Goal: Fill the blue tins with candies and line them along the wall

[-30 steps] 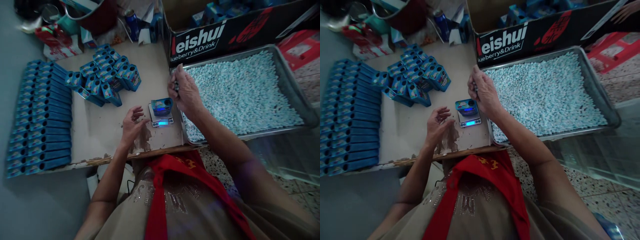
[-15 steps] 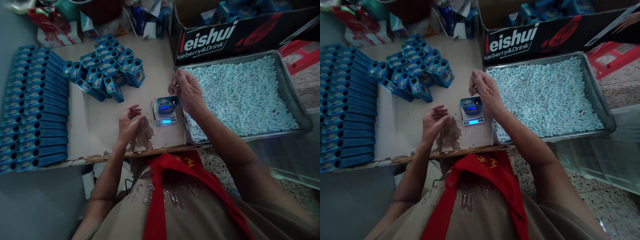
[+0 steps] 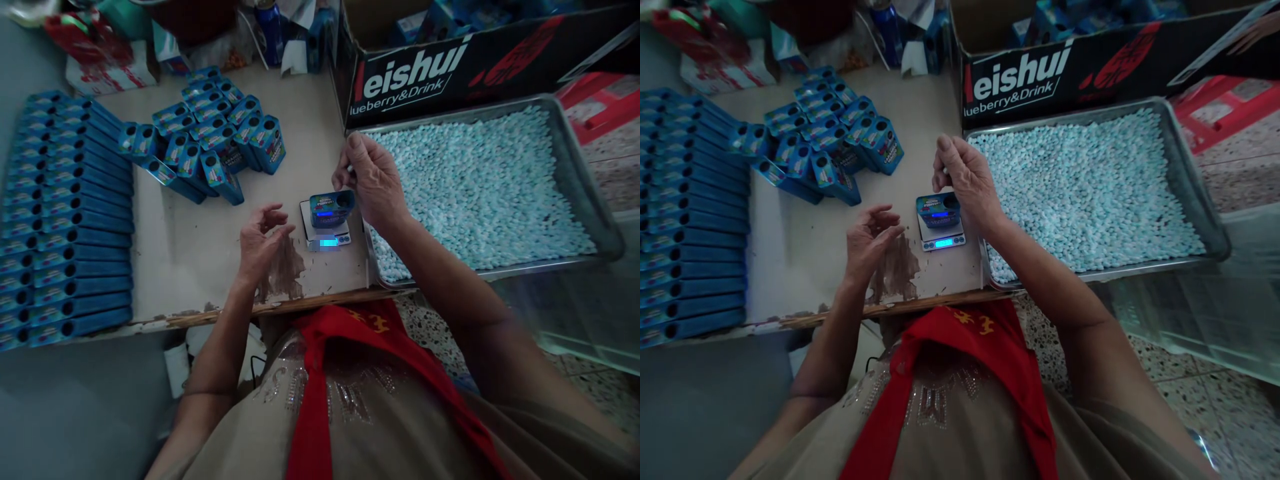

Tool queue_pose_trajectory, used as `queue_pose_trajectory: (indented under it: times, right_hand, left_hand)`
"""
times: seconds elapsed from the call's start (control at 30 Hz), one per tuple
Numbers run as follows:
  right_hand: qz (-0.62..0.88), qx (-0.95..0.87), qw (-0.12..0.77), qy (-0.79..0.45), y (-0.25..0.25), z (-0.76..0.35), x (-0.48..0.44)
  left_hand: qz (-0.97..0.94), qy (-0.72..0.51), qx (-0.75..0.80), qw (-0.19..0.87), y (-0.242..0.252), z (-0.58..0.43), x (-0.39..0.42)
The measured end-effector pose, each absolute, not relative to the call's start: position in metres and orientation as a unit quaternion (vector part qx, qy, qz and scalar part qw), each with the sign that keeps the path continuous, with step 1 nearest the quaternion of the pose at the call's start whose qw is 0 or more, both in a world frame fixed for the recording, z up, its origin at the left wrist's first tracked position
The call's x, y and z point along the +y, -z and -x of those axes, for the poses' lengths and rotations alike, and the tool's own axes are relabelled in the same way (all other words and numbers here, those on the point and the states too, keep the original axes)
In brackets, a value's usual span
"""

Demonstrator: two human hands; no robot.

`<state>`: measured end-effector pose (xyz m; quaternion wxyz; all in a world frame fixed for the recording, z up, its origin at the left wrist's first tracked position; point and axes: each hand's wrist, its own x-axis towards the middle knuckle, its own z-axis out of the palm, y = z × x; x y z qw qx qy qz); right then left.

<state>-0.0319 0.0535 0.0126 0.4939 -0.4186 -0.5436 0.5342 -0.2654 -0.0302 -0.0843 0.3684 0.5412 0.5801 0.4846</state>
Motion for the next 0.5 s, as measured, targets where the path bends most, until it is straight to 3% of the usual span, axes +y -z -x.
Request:
queue_pose_trajectory:
  times: [0.3,0.5]
  right_hand:
    - [0.580,-0.297,0.532,-0.541,-0.011,-0.067,0.078]
    - [0.610,-0.187,0.462,-0.616,-0.001,-0.094,0.049]
  left_hand:
    - [-0.547,-0.481,0.598,0.334,0.086,0.286,-0.033]
    - [-0.553,-0.484,0.625,0.264,0.102,0.299,-0.005]
